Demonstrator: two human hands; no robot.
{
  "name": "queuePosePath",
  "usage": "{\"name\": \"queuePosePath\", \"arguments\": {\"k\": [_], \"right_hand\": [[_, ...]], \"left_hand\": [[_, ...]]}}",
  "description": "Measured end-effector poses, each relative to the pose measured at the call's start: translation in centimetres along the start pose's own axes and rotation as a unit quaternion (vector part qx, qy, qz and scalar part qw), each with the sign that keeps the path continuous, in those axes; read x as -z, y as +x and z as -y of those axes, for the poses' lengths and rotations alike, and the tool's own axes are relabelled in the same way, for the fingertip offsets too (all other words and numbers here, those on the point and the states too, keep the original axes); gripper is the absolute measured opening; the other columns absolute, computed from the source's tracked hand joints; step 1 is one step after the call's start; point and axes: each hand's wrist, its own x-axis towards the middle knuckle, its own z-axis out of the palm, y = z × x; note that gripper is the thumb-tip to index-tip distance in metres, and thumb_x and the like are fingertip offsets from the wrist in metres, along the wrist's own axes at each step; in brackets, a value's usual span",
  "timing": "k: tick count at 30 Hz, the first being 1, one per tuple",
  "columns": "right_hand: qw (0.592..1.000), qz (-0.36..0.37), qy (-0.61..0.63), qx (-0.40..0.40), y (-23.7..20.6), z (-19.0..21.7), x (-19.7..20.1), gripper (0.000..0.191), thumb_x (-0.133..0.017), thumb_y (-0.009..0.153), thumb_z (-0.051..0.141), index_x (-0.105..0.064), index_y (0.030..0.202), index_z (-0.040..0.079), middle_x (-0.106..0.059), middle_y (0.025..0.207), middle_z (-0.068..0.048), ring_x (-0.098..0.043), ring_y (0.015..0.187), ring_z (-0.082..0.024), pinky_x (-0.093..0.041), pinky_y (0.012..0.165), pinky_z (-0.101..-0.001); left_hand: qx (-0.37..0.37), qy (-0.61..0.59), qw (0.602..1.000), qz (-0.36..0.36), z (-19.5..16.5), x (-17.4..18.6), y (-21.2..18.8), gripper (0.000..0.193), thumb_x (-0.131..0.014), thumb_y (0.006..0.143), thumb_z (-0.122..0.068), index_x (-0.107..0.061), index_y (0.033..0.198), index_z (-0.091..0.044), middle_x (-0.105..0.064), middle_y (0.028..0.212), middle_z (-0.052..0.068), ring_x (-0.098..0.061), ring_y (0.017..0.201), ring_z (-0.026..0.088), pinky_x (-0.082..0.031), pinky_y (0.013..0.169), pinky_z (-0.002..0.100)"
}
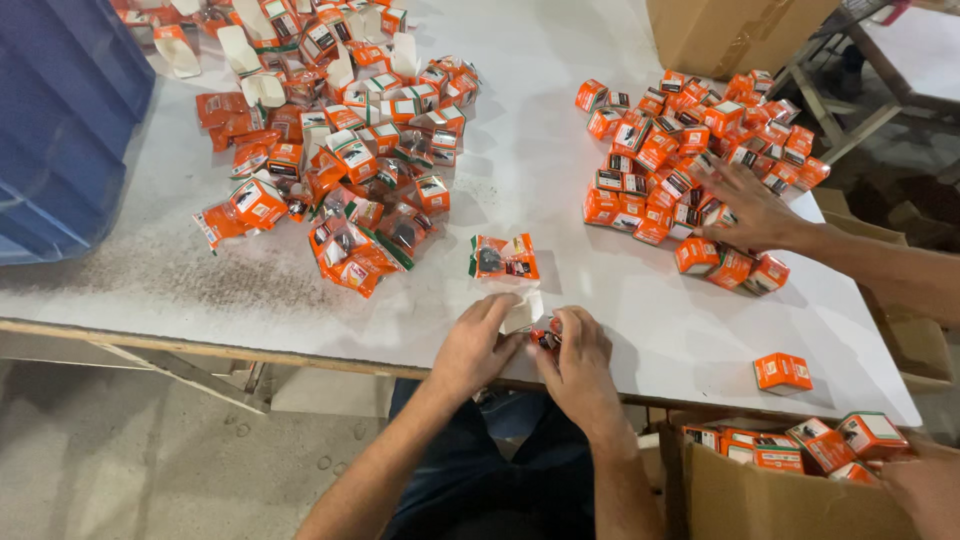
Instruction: The person folds closed small orange product boxes one at a time on a white worktable and places the closed boxes into a cardboard box beside the table. Other workers at the same table handle and pass boxes of the same product.
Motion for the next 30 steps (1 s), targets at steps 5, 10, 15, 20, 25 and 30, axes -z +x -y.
{"name": "queuePosePath", "arguments": {"k": [5, 10, 15, 20, 25, 30], "right_hand": [[0.99, 0.021, 0.108, -0.087, -0.8, 0.2, 2.1, 0.069, -0.078, 0.084, 0.005, -0.044, 0.145, 0.002, -0.06, 0.129, -0.02, -0.063, 0.112, -0.036, -0.054, 0.09, -0.042], [0.987, -0.149, 0.048, 0.045, 0.9, 1.5, 1.9, 0.066, -0.091, 0.074, 0.007, -0.054, 0.128, 0.012, -0.06, 0.131, -0.016, -0.062, 0.12, -0.028, -0.057, 0.095, -0.0404], [0.998, 0.0, 0.02, 0.061, 2.7, 3.1, 2.0, 0.046, -0.079, 0.078, 0.0, -0.069, 0.122, 0.006, -0.064, 0.123, -0.018, -0.062, 0.111, -0.031, -0.056, 0.092, -0.0402], [0.992, 0.054, 0.112, 0.034, 3.3, 3.1, 2.7, 0.039, -0.075, 0.087, 0.005, -0.066, 0.124, -0.003, -0.067, 0.119, -0.015, -0.061, 0.113, -0.035, -0.051, 0.094, -0.0427], [0.993, -0.067, -0.009, 0.1, 3.6, 2.1, 1.9, 0.022, -0.078, 0.079, 0.01, -0.073, 0.1, 0.008, -0.071, 0.106, -0.011, -0.057, 0.097, -0.035, -0.045, 0.089, -0.0439], [0.997, -0.038, 0.063, -0.005, 3.4, 0.4, 0.5, 0.017, -0.081, 0.085, 0.01, -0.072, 0.099, 0.005, -0.07, 0.09, -0.004, -0.06, 0.09, -0.027, -0.045, 0.086, -0.0421]], "left_hand": [[0.027, -0.052, 0.998, 0.032, 0.3, 0.5, 0.0, 0.063, -0.078, 0.079, -0.005, -0.051, 0.137, -0.008, -0.065, 0.122, 0.017, -0.064, 0.108, 0.039, -0.057, 0.085, 0.043], [-0.02, -0.06, 0.997, 0.035, 0.0, 0.6, 0.2, 0.072, -0.078, 0.08, -0.004, -0.048, 0.145, -0.009, -0.066, 0.123, 0.017, -0.065, 0.108, 0.038, -0.057, 0.086, 0.044], [-0.061, -0.089, 0.994, 0.007, -0.4, 0.6, 0.4, 0.076, -0.079, 0.076, -0.003, -0.046, 0.144, -0.007, -0.066, 0.127, 0.016, -0.065, 0.113, 0.038, -0.056, 0.087, 0.042], [-0.032, -0.061, 0.997, 0.033, -0.3, 0.6, 0.4, 0.063, -0.08, 0.079, -0.004, -0.054, 0.136, -0.009, -0.066, 0.123, 0.014, -0.067, 0.109, 0.034, -0.059, 0.084, 0.04], [-0.038, -0.061, 0.997, 0.021, -0.6, 0.3, 0.3, 0.062, -0.078, 0.078, -0.003, -0.054, 0.136, -0.004, -0.065, 0.125, 0.016, -0.066, 0.108, 0.035, -0.059, 0.083, 0.04], [-0.026, -0.022, 0.999, 0.025, -1.1, 0.3, 0.1, 0.055, -0.075, 0.079, -0.004, -0.059, 0.131, -0.005, -0.065, 0.123, 0.015, -0.067, 0.105, 0.034, -0.058, 0.084, 0.04]]}}
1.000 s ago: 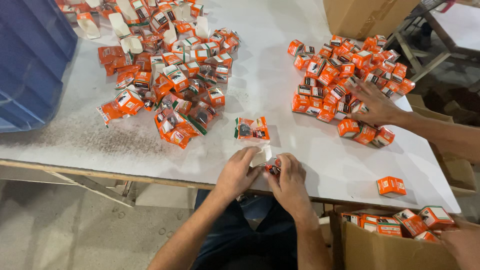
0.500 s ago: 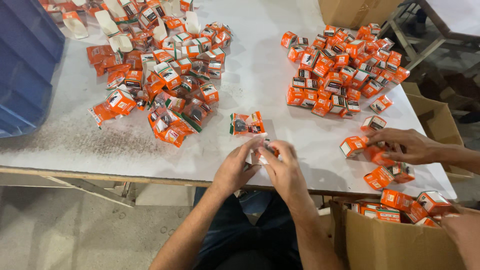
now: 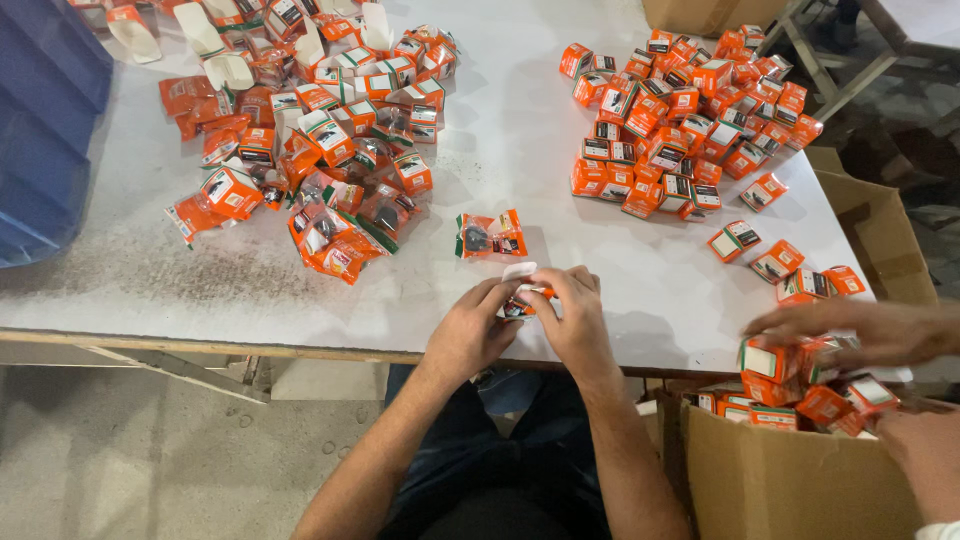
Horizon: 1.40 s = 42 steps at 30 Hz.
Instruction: The person folds closed small orange product boxes one at a time on a white worktable and places the closed boxes into a cardboard box beside the table. Other workers at the same table handle and pass boxes of the same product.
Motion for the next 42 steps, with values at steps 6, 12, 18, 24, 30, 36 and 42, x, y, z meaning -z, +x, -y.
{"name": "queuePosePath", "arguments": {"k": [6, 12, 18, 24, 30, 36, 42], "right_hand": [[0.996, -0.052, -0.047, 0.063, -0.7, -0.7, -1.1, 0.013, -0.08, 0.086, 0.01, -0.075, 0.097, 0.008, -0.071, 0.108, -0.006, -0.057, 0.104, -0.029, -0.046, 0.094, -0.0411], [0.995, -0.001, -0.086, 0.058, -1.5, 1.1, -0.4, 0.022, -0.071, 0.093, 0.018, -0.077, 0.11, 0.006, -0.061, 0.128, -0.008, -0.05, 0.122, -0.033, -0.037, 0.106, -0.0465], [0.99, 0.029, -0.128, 0.043, -2.0, 1.5, -0.8, 0.022, -0.069, 0.096, 0.021, -0.076, 0.111, 0.007, -0.054, 0.13, -0.012, -0.047, 0.129, -0.036, -0.034, 0.108, -0.0492], [0.995, -0.026, 0.06, -0.08, -2.9, 0.2, -0.9, 0.029, -0.064, 0.099, 0.014, -0.069, 0.126, 0.004, -0.058, 0.134, -0.011, -0.058, 0.121, -0.028, -0.048, 0.105, -0.0406], [0.997, 0.023, 0.078, 0.002, -3.0, -1.1, -0.5, 0.026, -0.068, 0.094, 0.004, -0.074, 0.119, 0.003, -0.061, 0.134, -0.017, -0.059, 0.117, -0.032, -0.052, 0.094, -0.036], [0.958, 0.041, 0.214, -0.189, -2.3, -1.0, -1.8, 0.031, -0.074, 0.09, 0.004, -0.064, 0.118, 0.007, -0.064, 0.126, -0.013, -0.063, 0.104, -0.027, -0.053, 0.09, -0.0358], [0.974, 0.113, 0.187, -0.061, -1.9, -1.5, -0.4, 0.034, -0.069, 0.088, -0.002, -0.071, 0.121, 0.004, -0.062, 0.132, -0.014, -0.062, 0.115, -0.028, -0.053, 0.096, -0.037]], "left_hand": [[-0.084, 0.059, 0.994, -0.041, 0.3, -0.3, 0.1, 0.053, -0.075, 0.072, -0.006, -0.057, 0.122, -0.005, -0.059, 0.112, 0.016, -0.063, 0.102, 0.038, -0.055, 0.089, 0.044], [0.094, -0.032, 0.995, -0.002, 0.9, -0.7, -0.7, 0.061, -0.076, 0.075, -0.007, -0.057, 0.133, -0.005, -0.055, 0.114, 0.018, -0.065, 0.095, 0.034, -0.056, 0.085, 0.042], [-0.126, 0.139, 0.979, -0.077, 0.6, -0.5, -1.2, 0.04, -0.078, 0.077, -0.005, -0.063, 0.114, 0.0, -0.064, 0.127, 0.016, -0.059, 0.118, 0.038, -0.053, 0.102, 0.044], [-0.142, 0.192, 0.969, -0.069, -0.3, -0.2, -0.9, 0.031, -0.073, 0.08, -0.005, -0.067, 0.11, -0.001, -0.065, 0.126, 0.011, -0.059, 0.12, 0.035, -0.052, 0.103, 0.045], [-0.104, 0.154, 0.98, -0.073, 0.3, -0.8, -1.4, 0.031, -0.074, 0.077, 0.001, -0.067, 0.107, -0.004, -0.065, 0.127, 0.011, -0.06, 0.122, 0.037, -0.055, 0.1, 0.042], [-0.038, 0.024, 0.996, -0.081, 1.1, -1.0, -1.2, 0.034, -0.079, 0.078, -0.002, -0.068, 0.109, -0.007, -0.06, 0.134, 0.021, -0.063, 0.117, 0.038, -0.057, 0.094, 0.042], [0.1, -0.057, 0.993, -0.009, 1.6, -0.9, -1.2, 0.055, -0.078, 0.079, -0.002, -0.058, 0.13, -0.006, -0.063, 0.092, 0.013, -0.066, 0.087, 0.032, -0.056, 0.078, 0.042]]}}
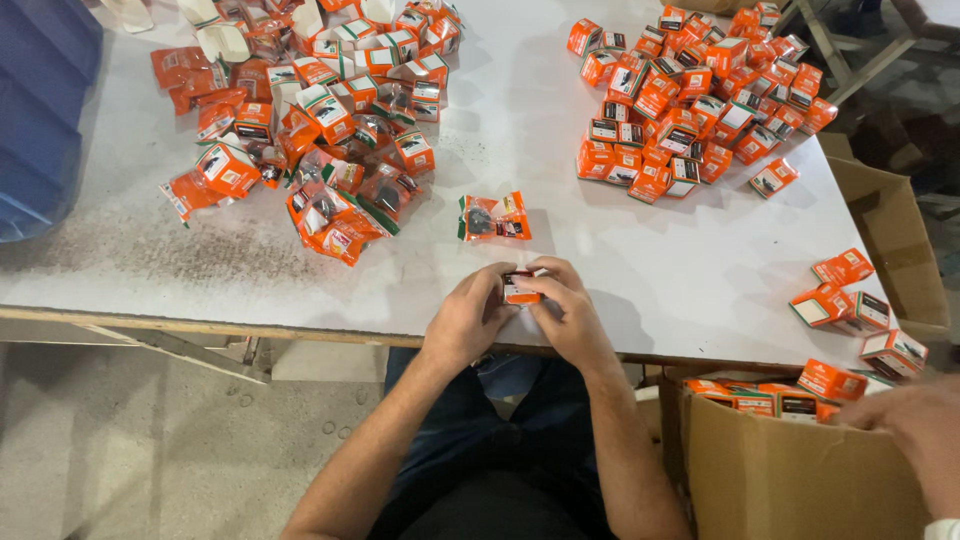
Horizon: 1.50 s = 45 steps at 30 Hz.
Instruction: The person folds closed small orange product boxes one at a time on a white worktable and places the closed boxes into a cardboard box beside the table. Other workers at the same table handle and pass boxes of the same product.
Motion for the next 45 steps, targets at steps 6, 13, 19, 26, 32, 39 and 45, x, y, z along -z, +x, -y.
{"name": "queuePosePath", "arguments": {"k": [6, 13, 19, 26, 32, 39, 45], "right_hand": [[0.999, -0.024, 0.023, -0.004, 0.0, -0.2, -0.5, 0.029, -0.072, 0.088, 0.001, -0.07, 0.117, 0.003, -0.069, 0.127, -0.013, -0.068, 0.118, -0.028, -0.056, 0.098, -0.0366], [0.999, -0.014, 0.0, 0.042, -0.2, 0.1, -0.2, 0.02, -0.072, 0.091, 0.001, -0.073, 0.111, 0.003, -0.07, 0.129, -0.014, -0.067, 0.121, -0.031, -0.055, 0.1, -0.0383], [0.996, 0.005, -0.068, 0.064, -0.3, 0.8, -0.2, 0.021, -0.072, 0.09, 0.001, -0.074, 0.111, 0.003, -0.068, 0.132, -0.013, -0.065, 0.114, -0.033, -0.053, 0.097, -0.0392], [0.999, -0.031, -0.022, 0.018, -0.6, 0.7, -0.6, 0.02, -0.069, 0.095, 0.002, -0.072, 0.114, 0.004, -0.069, 0.131, -0.013, -0.069, 0.121, -0.03, -0.056, 0.101, -0.0381], [0.997, 0.003, -0.053, 0.062, -0.7, 0.7, 0.0, 0.025, -0.075, 0.087, 0.002, -0.072, 0.111, 0.003, -0.065, 0.133, -0.015, -0.064, 0.122, -0.034, -0.055, 0.099, -0.0403], [0.985, -0.054, -0.146, 0.08, -1.9, 0.8, -1.3, 0.025, -0.078, 0.083, -0.001, -0.072, 0.106, 0.004, -0.066, 0.135, -0.014, -0.067, 0.112, -0.034, -0.055, 0.095, -0.0417], [0.922, -0.156, -0.355, 0.007, -1.3, 1.4, -1.7, 0.046, -0.078, 0.08, 0.007, -0.071, 0.125, 0.008, -0.058, 0.138, -0.022, -0.057, 0.119, -0.043, -0.047, 0.098, -0.0513]], "left_hand": [[-0.041, 0.011, 0.999, -0.018, 0.4, -0.3, 0.1, 0.048, -0.083, 0.083, -0.008, -0.05, 0.118, -0.007, -0.065, 0.098, 0.012, -0.069, 0.086, 0.03, -0.057, 0.074, 0.04], [-0.107, 0.046, 0.993, -0.031, -0.5, 0.1, 0.0, 0.041, -0.079, 0.08, -0.004, -0.059, 0.115, -0.004, -0.064, 0.132, 0.015, -0.066, 0.111, 0.036, -0.057, 0.088, 0.042], [-0.142, 0.097, 0.984, -0.045, -1.3, 0.5, -0.2, 0.025, -0.077, 0.082, -0.002, -0.065, 0.103, -0.003, -0.063, 0.134, 0.015, -0.065, 0.118, 0.038, -0.057, 0.093, 0.042], [-0.136, 0.045, 0.99, -0.02, -1.3, 1.3, 0.0, 0.023, -0.073, 0.087, -0.004, -0.065, 0.108, -0.001, -0.063, 0.133, 0.018, -0.063, 0.12, 0.04, -0.054, 0.098, 0.046], [-0.186, 0.109, 0.976, -0.025, -1.7, 1.2, -0.2, 0.019, -0.072, 0.085, -0.004, -0.06, 0.1, -0.004, -0.062, 0.135, 0.019, -0.062, 0.124, 0.041, -0.053, 0.103, 0.046], [-0.275, 0.265, 0.924, 0.017, -2.6, 2.7, -0.3, 0.024, -0.07, 0.08, -0.015, -0.062, 0.101, -0.007, -0.057, 0.139, 0.018, -0.052, 0.134, 0.042, -0.047, 0.107, 0.054], [-0.198, 0.24, 0.95, -0.018, -1.2, 3.7, 0.7, 0.049, -0.07, 0.082, -0.01, -0.066, 0.131, -0.007, -0.058, 0.131, 0.022, -0.057, 0.12, 0.04, -0.051, 0.093, 0.05]]}}
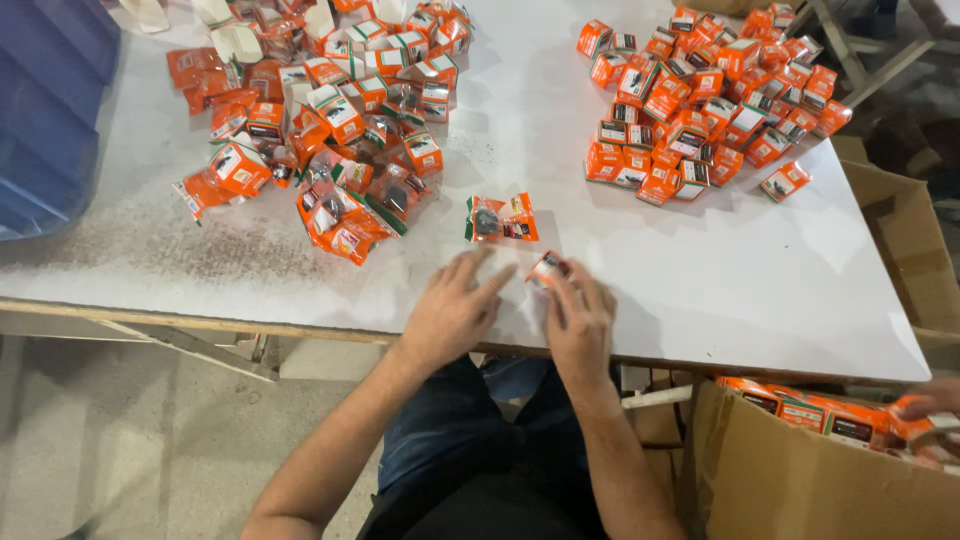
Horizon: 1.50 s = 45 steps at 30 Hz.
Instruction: The person folds closed small orange product boxes one at a time on a white worktable and places the closed boxes into a cardboard box beside the table. Other workers at the same table handle and pass boxes of the same product.
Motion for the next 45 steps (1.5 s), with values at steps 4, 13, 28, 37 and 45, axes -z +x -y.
{"name": "queuePosePath", "arguments": {"k": [4, 13, 28, 37, 45], "right_hand": [[0.996, -0.088, -0.013, -0.029, 3.7, -1.2, -0.1, 0.068, -0.074, 0.088, 0.013, -0.05, 0.149, -0.006, -0.038, 0.153, -0.035, -0.039, 0.136, -0.053, -0.033, 0.111, -0.0582], [0.982, 0.16, 0.034, 0.1, 9.7, 1.2, -10.0, 0.059, -0.077, 0.084, 0.044, -0.063, 0.122, 0.002, -0.056, 0.134, -0.028, -0.046, 0.126, -0.05, -0.036, 0.104, -0.0546], [0.891, 0.087, 0.344, -0.281, 1.6, -0.4, -1.3, 0.013, -0.066, 0.104, 0.011, -0.075, 0.109, 0.003, -0.063, 0.073, -0.013, -0.056, 0.064, -0.02, -0.045, 0.06, -0.0331], [0.929, 0.08, 0.348, -0.091, 1.9, -0.7, 0.9, 0.011, -0.066, 0.097, 0.011, -0.064, 0.105, 0.002, -0.067, 0.08, -0.004, -0.062, 0.071, -0.01, -0.051, 0.064, -0.0292], [0.958, 0.184, 0.197, -0.093, 1.3, -1.7, 0.2, 0.017, -0.064, 0.101, 0.02, -0.061, 0.099, 0.004, -0.064, 0.067, -0.014, -0.061, 0.06, -0.03, -0.046, 0.055, -0.0412]], "left_hand": [[0.08, 0.094, 0.986, -0.113, 8.1, 1.5, 3.8, 0.041, -0.067, 0.095, -0.01, -0.061, 0.136, -0.01, -0.063, 0.128, 0.014, -0.063, 0.114, 0.036, -0.056, 0.097, 0.048], [0.233, 0.171, 0.955, 0.057, 15.6, -1.3, 12.4, 0.053, -0.081, 0.084, -0.038, -0.064, 0.123, -0.006, -0.058, 0.12, 0.018, -0.06, 0.11, 0.043, -0.053, 0.087, 0.053], [-0.01, -0.07, 0.997, 0.018, 1.2, -0.4, 2.3, 0.042, -0.085, 0.07, -0.009, -0.061, 0.105, -0.005, -0.055, 0.114, 0.016, -0.062, 0.103, 0.038, -0.055, 0.087, 0.047], [-0.05, -0.104, 0.99, 0.078, -0.5, 1.0, 0.1, 0.041, -0.071, 0.079, 0.001, -0.066, 0.119, -0.003, -0.064, 0.132, 0.015, -0.064, 0.119, 0.033, -0.057, 0.095, 0.041], [-0.05, -0.04, 0.993, -0.095, -2.4, -0.2, -1.8, 0.042, -0.081, 0.071, -0.014, -0.061, 0.105, 0.001, -0.06, 0.128, 0.027, -0.064, 0.113, 0.048, -0.055, 0.091, 0.05]]}}
